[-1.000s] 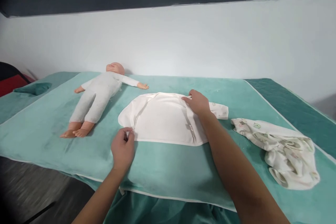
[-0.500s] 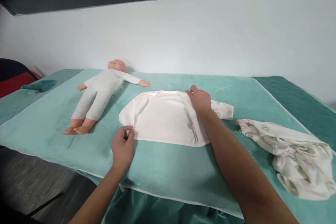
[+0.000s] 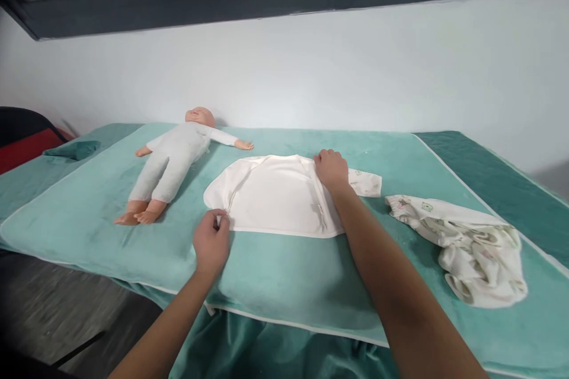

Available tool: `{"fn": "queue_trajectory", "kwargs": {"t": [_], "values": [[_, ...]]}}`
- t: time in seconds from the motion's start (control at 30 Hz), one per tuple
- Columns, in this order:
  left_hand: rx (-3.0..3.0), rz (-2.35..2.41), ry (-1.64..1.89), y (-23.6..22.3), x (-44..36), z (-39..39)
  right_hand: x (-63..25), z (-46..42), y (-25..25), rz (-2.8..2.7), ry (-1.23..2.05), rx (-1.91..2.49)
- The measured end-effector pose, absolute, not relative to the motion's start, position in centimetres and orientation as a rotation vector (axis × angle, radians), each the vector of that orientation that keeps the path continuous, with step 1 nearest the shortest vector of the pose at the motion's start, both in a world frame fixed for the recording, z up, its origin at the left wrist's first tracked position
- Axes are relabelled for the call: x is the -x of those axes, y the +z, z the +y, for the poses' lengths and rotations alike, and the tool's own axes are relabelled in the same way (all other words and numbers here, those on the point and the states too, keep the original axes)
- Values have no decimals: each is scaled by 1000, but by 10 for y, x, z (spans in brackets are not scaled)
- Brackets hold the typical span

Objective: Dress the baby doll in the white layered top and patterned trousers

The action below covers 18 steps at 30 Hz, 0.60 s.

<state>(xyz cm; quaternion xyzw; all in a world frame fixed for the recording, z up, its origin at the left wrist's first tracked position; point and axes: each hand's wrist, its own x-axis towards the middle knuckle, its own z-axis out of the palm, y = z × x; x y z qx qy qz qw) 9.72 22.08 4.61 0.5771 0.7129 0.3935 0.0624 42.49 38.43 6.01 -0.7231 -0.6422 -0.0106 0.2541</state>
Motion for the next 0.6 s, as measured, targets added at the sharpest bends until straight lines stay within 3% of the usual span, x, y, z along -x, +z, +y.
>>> {"fn": "queue_trajectory", "kwargs": {"t": [0.37,0.6], "values": [[-1747,2120,1192,47,-96,221,-473,368,60,-1650,290,1921],[-1756,2116,1184,48,-96,222,-473,376,56,-1585,203,2031]]}}
